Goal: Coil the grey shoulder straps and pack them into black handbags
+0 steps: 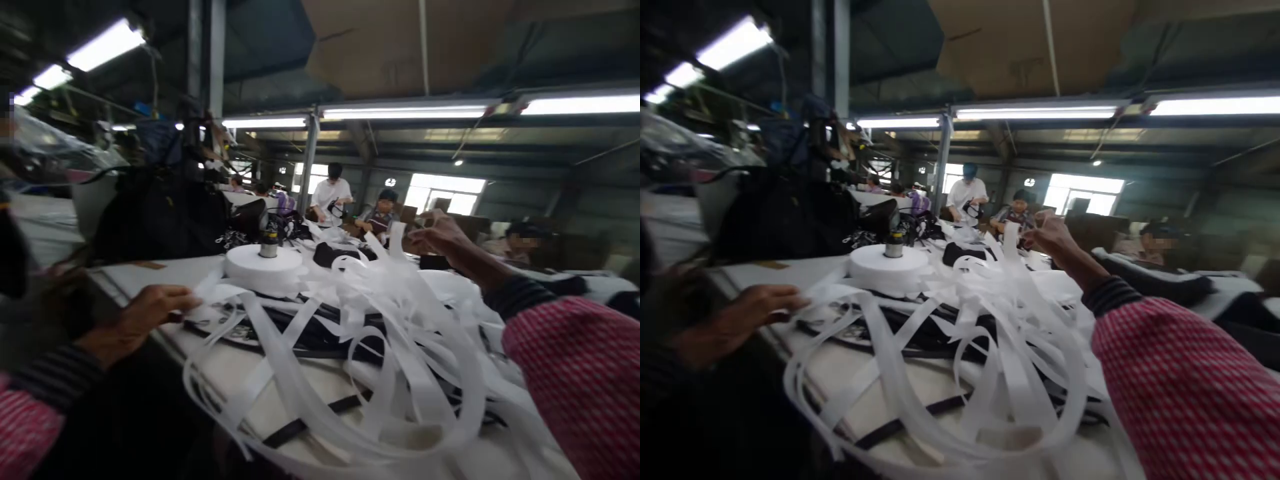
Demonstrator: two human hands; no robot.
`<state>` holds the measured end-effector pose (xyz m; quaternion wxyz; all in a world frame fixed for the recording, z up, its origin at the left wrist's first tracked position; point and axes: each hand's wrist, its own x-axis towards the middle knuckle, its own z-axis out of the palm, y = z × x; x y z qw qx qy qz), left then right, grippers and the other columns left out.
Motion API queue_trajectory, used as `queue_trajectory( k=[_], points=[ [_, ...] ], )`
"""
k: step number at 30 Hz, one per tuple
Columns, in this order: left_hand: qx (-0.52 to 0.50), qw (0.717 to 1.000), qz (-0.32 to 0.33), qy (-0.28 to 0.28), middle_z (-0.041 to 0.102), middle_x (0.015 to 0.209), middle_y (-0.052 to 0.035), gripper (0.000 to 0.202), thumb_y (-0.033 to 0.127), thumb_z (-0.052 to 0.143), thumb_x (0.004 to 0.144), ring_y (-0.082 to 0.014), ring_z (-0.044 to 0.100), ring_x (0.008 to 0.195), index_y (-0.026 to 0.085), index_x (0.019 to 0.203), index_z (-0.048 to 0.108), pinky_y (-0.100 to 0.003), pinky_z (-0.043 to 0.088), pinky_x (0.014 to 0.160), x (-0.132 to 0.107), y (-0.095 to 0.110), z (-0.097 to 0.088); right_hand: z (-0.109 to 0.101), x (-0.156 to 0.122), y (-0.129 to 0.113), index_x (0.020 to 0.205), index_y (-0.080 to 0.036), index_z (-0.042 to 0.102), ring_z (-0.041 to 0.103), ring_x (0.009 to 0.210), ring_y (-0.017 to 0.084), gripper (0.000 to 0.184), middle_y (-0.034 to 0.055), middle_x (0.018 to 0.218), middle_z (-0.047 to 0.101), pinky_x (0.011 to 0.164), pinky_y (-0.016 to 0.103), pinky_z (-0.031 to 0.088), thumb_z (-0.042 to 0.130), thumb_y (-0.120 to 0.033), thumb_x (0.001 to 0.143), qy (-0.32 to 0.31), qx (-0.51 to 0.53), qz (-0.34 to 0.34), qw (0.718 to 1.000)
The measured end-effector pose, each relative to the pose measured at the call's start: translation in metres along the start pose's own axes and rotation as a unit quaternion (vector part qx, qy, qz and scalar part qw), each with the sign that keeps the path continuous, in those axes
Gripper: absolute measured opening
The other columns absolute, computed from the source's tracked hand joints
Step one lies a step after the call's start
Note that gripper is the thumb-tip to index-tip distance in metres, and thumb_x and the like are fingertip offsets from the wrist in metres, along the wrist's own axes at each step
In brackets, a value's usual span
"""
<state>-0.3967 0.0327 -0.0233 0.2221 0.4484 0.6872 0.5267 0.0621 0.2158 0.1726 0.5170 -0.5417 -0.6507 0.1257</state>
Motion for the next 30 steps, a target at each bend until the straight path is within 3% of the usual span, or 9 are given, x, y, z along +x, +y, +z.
queue_trajectory(
  k=[2,4,7,9,11,14,20,30],
  points=[
    [-0.003,1.000,0.010,-0.027,0.062,0.062,-0.0018,0.038,0.051,0.083,0.052,-0.0182,0.055,0.067,0.016,0.061,0.070,-0.026,0.044,0.062,-0.012,0.026,0.017,0.035,-0.035,-0.006,0.120,0.009,0.061,0.044,0.050,-0.001,0.053,0.0110,0.069,0.065,0.053,0.033,0.019,0.051,-0.038,0.099,-0.108,0.054,-0.002,0.993],
    [-0.005,0.999,0.017,-0.049,0.056,0.055,0.0005,0.034,0.045,0.082,0.054,-0.0136,0.048,0.059,0.015,0.057,0.068,-0.024,0.038,0.057,-0.019,0.046,0.032,0.060,-0.084,-0.009,0.110,0.000,0.069,0.032,0.043,0.000,0.050,0.0030,0.057,0.058,0.051,0.030,0.014,0.048,-0.045,0.101,-0.235,0.136,0.021,0.962],
    [-0.028,0.997,0.021,-0.074,0.056,0.057,0.0008,0.029,0.041,0.079,0.057,-0.0118,0.046,0.057,0.015,0.058,0.068,-0.024,0.036,0.056,-0.032,0.068,0.047,0.084,-0.166,-0.012,0.097,-0.009,0.069,0.024,0.044,0.003,0.046,-0.0030,0.055,0.048,0.047,0.025,0.008,0.054,-0.053,0.097,-0.432,0.314,0.087,0.841],
    [-0.048,0.995,0.021,-0.083,0.057,0.060,0.0008,0.028,0.041,0.077,0.059,-0.0117,0.046,0.058,0.015,0.061,0.068,-0.024,0.037,0.057,-0.045,0.078,0.055,0.098,-0.211,-0.011,0.090,-0.012,0.066,0.024,0.045,0.004,0.046,-0.0027,0.057,0.048,0.045,0.023,0.010,0.059,-0.058,0.092,-0.497,0.344,0.140,0.784],
    [-0.067,0.993,0.020,-0.090,0.058,0.062,0.0005,0.028,0.042,0.077,0.061,-0.0120,0.046,0.059,0.016,0.064,0.068,-0.025,0.037,0.057,-0.058,0.085,0.061,0.111,-0.241,-0.009,0.089,-0.013,0.065,0.026,0.045,0.005,0.049,-0.0024,0.059,0.049,0.044,0.022,0.013,0.060,-0.061,0.089,-0.506,0.372,0.166,0.760],
    [-0.089,0.991,0.016,-0.098,0.059,0.065,-0.0008,0.031,0.045,0.079,0.061,-0.0131,0.047,0.061,0.016,0.066,0.068,-0.026,0.038,0.058,-0.076,0.089,0.069,0.125,-0.258,-0.007,0.088,-0.013,0.063,0.027,0.045,0.005,0.049,-0.0028,0.058,0.049,0.044,0.022,0.015,0.062,-0.062,0.086,-0.482,0.405,0.177,0.757],
    [-0.118,0.987,0.010,-0.106,0.062,0.069,-0.0023,0.030,0.045,0.078,0.063,-0.0150,0.050,0.066,0.016,0.069,0.070,-0.027,0.039,0.062,-0.092,0.087,0.079,0.137,-0.252,-0.012,0.091,-0.014,0.062,0.026,0.044,0.004,0.051,-0.0030,0.058,0.051,0.044,0.021,0.014,0.067,-0.064,0.081,-0.459,0.447,0.192,0.743],
    [-0.135,0.987,0.019,-0.089,0.066,0.073,-0.0050,0.032,0.047,0.079,0.062,-0.0167,0.051,0.068,0.016,0.070,0.071,-0.028,0.039,0.063,-0.092,0.081,0.082,0.150,-0.257,-0.011,0.091,-0.014,0.063,0.026,0.041,0.004,0.052,-0.0026,0.056,0.052,0.042,0.020,0.014,0.069,-0.065,0.080,-0.467,0.431,0.224,0.739]
  ],
)
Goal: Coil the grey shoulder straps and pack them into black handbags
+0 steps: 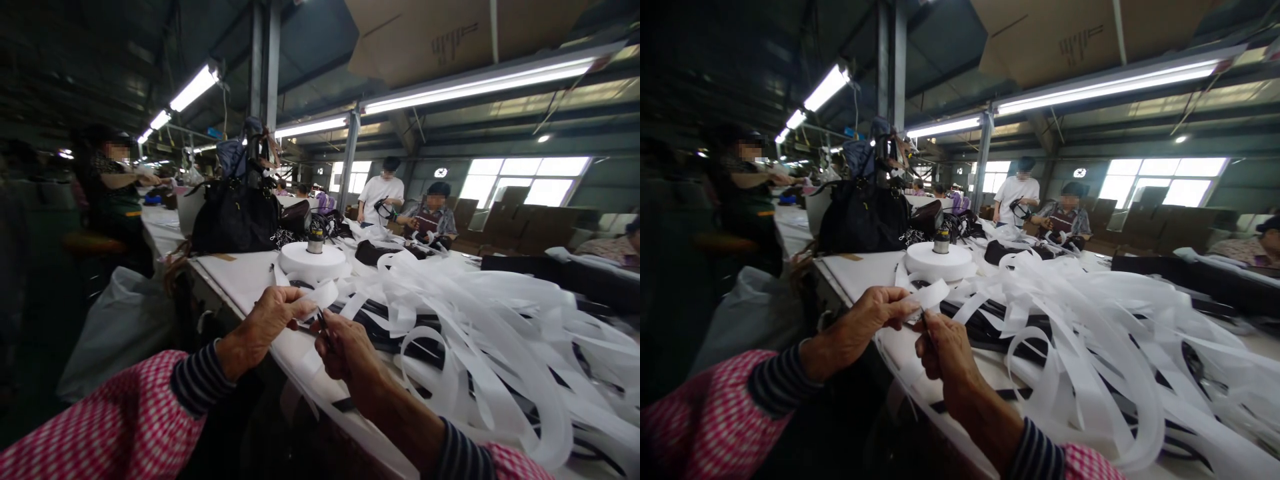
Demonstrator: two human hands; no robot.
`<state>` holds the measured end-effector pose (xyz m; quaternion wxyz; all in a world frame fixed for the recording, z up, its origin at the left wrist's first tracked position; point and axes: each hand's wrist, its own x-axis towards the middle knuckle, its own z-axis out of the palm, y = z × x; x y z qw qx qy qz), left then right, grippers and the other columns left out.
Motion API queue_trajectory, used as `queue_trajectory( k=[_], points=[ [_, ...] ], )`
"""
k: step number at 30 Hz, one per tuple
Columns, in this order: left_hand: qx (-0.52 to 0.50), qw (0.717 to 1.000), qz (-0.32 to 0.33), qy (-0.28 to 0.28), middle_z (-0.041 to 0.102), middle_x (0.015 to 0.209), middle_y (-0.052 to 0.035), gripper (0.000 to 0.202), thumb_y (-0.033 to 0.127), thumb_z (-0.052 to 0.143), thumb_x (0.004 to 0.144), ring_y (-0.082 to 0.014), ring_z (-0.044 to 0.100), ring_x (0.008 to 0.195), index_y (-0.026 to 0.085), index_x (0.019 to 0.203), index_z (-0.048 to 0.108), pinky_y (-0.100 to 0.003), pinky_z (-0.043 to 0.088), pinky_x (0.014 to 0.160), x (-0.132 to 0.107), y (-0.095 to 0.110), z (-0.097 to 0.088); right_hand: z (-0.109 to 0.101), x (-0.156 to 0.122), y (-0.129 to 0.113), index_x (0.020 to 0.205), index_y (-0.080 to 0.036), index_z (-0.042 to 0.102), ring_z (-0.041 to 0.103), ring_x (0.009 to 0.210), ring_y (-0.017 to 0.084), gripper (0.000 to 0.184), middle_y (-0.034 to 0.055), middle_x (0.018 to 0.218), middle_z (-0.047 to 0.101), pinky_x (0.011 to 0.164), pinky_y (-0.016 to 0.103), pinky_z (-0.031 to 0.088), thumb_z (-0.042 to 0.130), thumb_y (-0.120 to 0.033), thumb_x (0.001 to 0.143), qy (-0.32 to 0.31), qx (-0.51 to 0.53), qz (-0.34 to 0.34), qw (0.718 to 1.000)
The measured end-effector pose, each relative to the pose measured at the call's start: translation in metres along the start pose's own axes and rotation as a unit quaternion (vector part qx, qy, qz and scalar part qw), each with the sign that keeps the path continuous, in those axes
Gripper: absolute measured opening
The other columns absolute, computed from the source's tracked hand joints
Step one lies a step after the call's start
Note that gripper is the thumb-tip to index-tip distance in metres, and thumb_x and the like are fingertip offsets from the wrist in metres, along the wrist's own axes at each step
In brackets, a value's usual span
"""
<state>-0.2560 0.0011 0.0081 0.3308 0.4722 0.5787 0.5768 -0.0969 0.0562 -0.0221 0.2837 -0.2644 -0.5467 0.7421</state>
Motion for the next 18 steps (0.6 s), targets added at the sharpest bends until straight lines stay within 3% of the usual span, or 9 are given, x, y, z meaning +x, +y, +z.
queue_trajectory(
  k=[5,13,18],
  points=[
    [0.003,1.000,0.003,0.000,0.063,0.068,-0.0022,0.030,0.045,0.079,0.062,-0.0147,0.048,0.064,0.017,0.068,0.070,-0.027,0.039,0.062,-0.003,0.001,-0.002,0.003,-0.001,0.003,0.089,-0.014,0.063,0.026,0.040,0.004,0.055,-0.0025,0.056,0.052,0.042,0.020,0.014,0.071,-0.068,0.078,-0.001,0.025,0.005,1.000],
    [0.022,0.999,-0.016,-0.017,0.072,0.076,-0.0071,0.034,0.047,0.079,0.065,-0.0188,0.058,0.073,0.015,0.073,0.073,-0.029,0.041,0.064,-0.001,-0.003,-0.003,0.003,0.007,0.001,0.089,-0.015,0.061,0.024,0.040,0.004,0.055,-0.0036,0.055,0.050,0.042,0.020,0.012,0.071,-0.068,0.077,0.000,0.002,-0.037,0.999],
    [0.034,0.999,-0.013,-0.006,0.068,0.073,-0.0053,0.036,0.049,0.080,0.063,-0.0170,0.053,0.070,0.015,0.074,0.074,-0.028,0.039,0.063,0.002,-0.004,-0.006,0.002,0.010,0.002,0.083,-0.017,0.058,0.020,0.041,0.004,0.047,-0.0076,0.051,0.038,0.041,0.020,0.009,0.068,-0.062,0.081,0.014,-0.023,-0.061,0.998]
  ],
)
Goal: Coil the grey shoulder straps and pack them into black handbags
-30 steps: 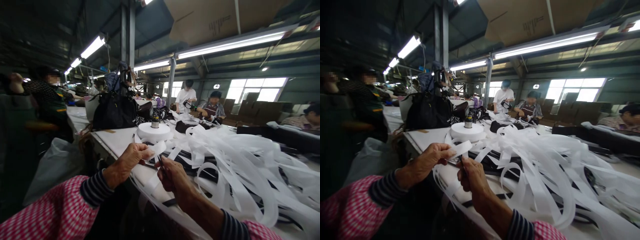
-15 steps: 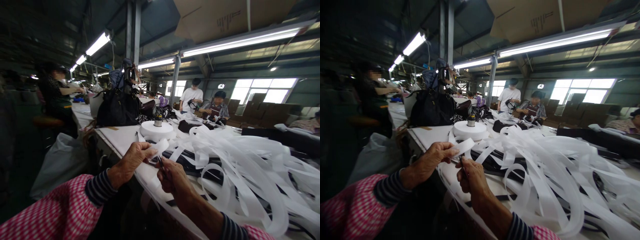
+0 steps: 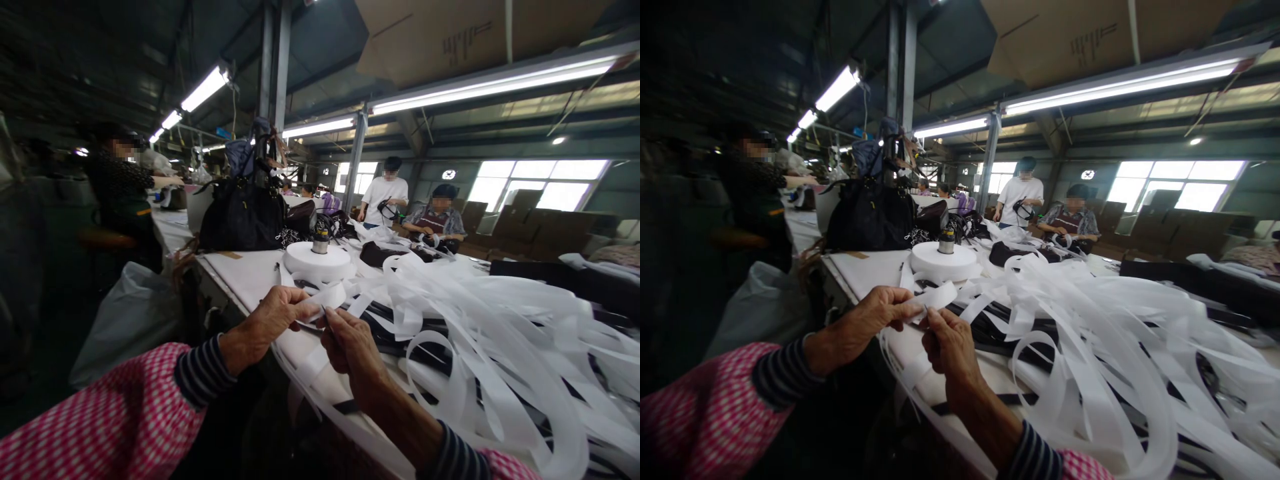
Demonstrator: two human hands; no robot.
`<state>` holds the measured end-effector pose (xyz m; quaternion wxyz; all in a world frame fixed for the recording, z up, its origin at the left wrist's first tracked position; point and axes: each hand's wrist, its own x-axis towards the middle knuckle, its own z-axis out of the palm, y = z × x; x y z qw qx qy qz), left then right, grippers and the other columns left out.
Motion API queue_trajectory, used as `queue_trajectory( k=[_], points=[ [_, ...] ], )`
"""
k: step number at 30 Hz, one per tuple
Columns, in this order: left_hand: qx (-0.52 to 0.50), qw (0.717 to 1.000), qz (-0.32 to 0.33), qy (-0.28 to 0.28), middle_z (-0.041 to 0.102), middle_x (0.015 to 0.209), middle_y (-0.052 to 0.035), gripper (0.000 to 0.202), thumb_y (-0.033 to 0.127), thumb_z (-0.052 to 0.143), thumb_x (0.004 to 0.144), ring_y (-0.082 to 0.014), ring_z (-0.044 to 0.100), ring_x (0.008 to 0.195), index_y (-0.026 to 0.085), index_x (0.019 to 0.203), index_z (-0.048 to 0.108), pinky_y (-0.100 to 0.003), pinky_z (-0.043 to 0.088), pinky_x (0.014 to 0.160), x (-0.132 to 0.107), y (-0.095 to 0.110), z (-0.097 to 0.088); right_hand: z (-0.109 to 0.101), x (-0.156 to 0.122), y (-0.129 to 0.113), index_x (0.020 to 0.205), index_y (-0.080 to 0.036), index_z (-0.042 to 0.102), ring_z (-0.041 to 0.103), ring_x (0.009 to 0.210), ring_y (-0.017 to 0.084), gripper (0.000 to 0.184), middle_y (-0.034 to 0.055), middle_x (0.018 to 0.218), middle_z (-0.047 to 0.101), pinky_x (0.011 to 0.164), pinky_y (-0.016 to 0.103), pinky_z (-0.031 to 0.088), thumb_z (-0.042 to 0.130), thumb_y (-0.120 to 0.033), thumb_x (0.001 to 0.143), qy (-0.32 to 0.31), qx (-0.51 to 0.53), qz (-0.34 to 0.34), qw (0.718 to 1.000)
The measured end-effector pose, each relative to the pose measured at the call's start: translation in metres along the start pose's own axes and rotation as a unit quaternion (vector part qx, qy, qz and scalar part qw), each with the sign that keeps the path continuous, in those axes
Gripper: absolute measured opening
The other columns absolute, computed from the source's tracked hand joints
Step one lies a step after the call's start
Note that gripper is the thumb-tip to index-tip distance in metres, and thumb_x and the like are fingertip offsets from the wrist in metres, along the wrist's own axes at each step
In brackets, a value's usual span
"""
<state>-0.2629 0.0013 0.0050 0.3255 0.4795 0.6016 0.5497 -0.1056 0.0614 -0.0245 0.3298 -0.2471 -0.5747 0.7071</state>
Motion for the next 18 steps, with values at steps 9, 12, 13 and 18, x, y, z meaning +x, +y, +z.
queue_trajectory(
  k=[9,12,13,18],
  points=[
    [-0.006,0.999,0.019,-0.029,0.064,0.070,-0.0018,0.041,0.051,0.080,0.065,-0.0127,0.046,0.065,0.012,0.075,0.073,-0.026,0.035,0.063,-0.002,0.008,0.000,0.002,0.006,0.000,0.078,-0.018,0.053,0.017,0.041,0.004,0.046,-0.0092,0.049,0.034,0.040,0.020,0.008,0.070,-0.061,0.079,-0.001,-0.002,-0.009,1.000],
    [0.009,1.000,0.004,-0.027,0.063,0.070,-0.0021,0.045,0.054,0.081,0.063,-0.0141,0.048,0.068,0.011,0.075,0.072,-0.027,0.036,0.064,-0.003,0.010,-0.001,0.003,0.010,-0.002,0.078,-0.018,0.052,0.019,0.042,0.004,0.047,-0.0089,0.050,0.036,0.041,0.020,0.009,0.071,-0.061,0.079,-0.011,0.003,-0.002,1.000],
    [0.012,1.000,-0.002,-0.026,0.063,0.071,-0.0026,0.047,0.054,0.081,0.063,-0.0148,0.050,0.069,0.011,0.076,0.072,-0.027,0.037,0.065,-0.003,0.010,-0.001,0.004,0.012,-0.002,0.077,-0.019,0.051,0.019,0.042,0.004,0.047,-0.0087,0.050,0.036,0.041,0.020,0.009,0.072,-0.061,0.079,-0.015,0.002,-0.003,1.000],
    [0.003,0.999,-0.007,-0.033,0.063,0.071,-0.0019,0.042,0.050,0.081,0.062,-0.0144,0.050,0.069,0.011,0.074,0.071,-0.027,0.038,0.066,-0.001,0.010,-0.004,0.005,0.018,-0.001,0.074,-0.019,0.049,0.019,0.041,0.003,0.049,-0.0086,0.049,0.036,0.040,0.020,0.009,0.072,-0.062,0.078,-0.006,-0.011,-0.023,1.000]
  ],
)
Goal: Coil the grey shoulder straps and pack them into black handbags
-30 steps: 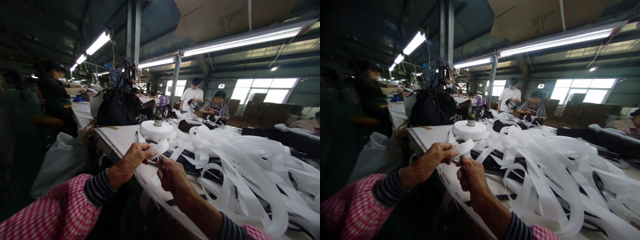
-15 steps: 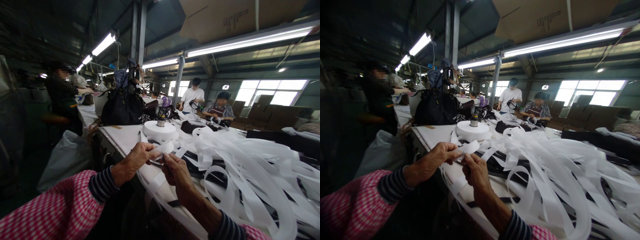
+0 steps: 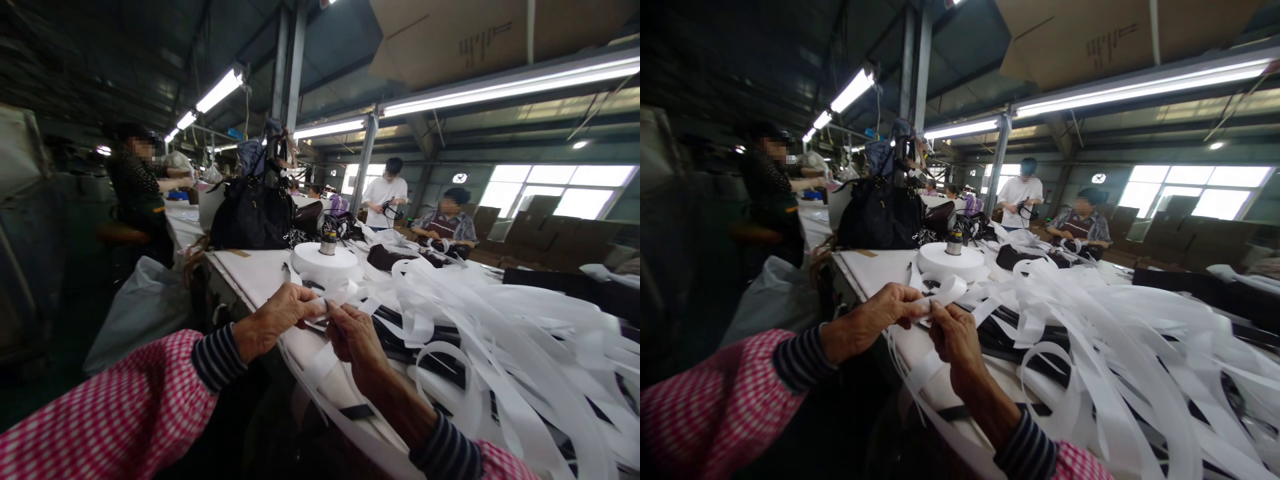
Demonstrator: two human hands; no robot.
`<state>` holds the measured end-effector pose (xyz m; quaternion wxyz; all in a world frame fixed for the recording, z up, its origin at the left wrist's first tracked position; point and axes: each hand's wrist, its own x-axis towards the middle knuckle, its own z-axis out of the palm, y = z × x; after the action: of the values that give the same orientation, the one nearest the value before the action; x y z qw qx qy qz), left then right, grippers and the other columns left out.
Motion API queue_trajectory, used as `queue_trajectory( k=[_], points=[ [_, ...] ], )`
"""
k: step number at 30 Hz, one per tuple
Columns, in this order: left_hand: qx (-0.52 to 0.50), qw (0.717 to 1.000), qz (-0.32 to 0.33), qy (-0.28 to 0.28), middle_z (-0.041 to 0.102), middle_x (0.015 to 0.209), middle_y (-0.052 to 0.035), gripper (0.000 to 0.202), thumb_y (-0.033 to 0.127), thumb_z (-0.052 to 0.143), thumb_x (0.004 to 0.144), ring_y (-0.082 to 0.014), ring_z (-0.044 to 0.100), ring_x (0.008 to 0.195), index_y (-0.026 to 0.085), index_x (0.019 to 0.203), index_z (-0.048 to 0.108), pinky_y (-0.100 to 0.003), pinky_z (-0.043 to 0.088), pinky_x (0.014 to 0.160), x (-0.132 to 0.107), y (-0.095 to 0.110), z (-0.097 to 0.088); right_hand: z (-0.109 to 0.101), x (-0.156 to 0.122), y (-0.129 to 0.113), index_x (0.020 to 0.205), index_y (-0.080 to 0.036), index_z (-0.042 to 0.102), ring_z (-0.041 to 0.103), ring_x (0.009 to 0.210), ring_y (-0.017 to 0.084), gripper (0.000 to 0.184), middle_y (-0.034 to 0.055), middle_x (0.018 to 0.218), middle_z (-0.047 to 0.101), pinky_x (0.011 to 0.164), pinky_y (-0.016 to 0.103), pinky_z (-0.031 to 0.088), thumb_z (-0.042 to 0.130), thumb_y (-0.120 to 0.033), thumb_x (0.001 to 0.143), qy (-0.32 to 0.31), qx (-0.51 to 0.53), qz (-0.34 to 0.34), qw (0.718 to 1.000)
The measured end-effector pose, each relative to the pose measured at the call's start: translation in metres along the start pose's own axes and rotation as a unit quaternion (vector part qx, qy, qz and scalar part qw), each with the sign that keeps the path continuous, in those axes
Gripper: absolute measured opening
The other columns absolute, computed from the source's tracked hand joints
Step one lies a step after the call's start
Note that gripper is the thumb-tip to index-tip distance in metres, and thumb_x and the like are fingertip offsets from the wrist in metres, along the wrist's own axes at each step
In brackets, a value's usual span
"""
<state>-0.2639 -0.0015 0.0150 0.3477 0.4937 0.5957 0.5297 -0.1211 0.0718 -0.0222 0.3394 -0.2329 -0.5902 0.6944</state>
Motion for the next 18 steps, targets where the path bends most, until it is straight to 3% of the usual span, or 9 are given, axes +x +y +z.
queue_trajectory(
  k=[11,18],
  points=[
    [0.042,0.998,-0.005,-0.039,0.063,0.071,-0.0024,0.038,0.045,0.076,0.063,-0.0131,0.049,0.067,0.010,0.077,0.071,-0.026,0.037,0.063,0.008,-0.007,-0.011,-0.007,0.021,0.000,0.076,-0.017,0.052,0.018,0.043,0.004,0.048,-0.0086,0.051,0.034,0.042,0.021,0.007,0.072,-0.060,0.079,-0.033,-0.034,-0.008,0.999],
    [0.128,0.991,0.027,-0.037,0.059,0.070,-0.0006,0.036,0.049,0.068,0.073,-0.0136,0.050,0.066,0.013,0.079,0.068,-0.025,0.040,0.063,0.010,-0.024,-0.029,-0.013,0.026,-0.005,0.088,-0.015,0.057,0.021,0.042,0.003,0.049,-0.0063,0.055,0.044,0.043,0.020,0.010,0.070,-0.062,0.081,-0.023,0.063,0.100,0.993]
  ],
)
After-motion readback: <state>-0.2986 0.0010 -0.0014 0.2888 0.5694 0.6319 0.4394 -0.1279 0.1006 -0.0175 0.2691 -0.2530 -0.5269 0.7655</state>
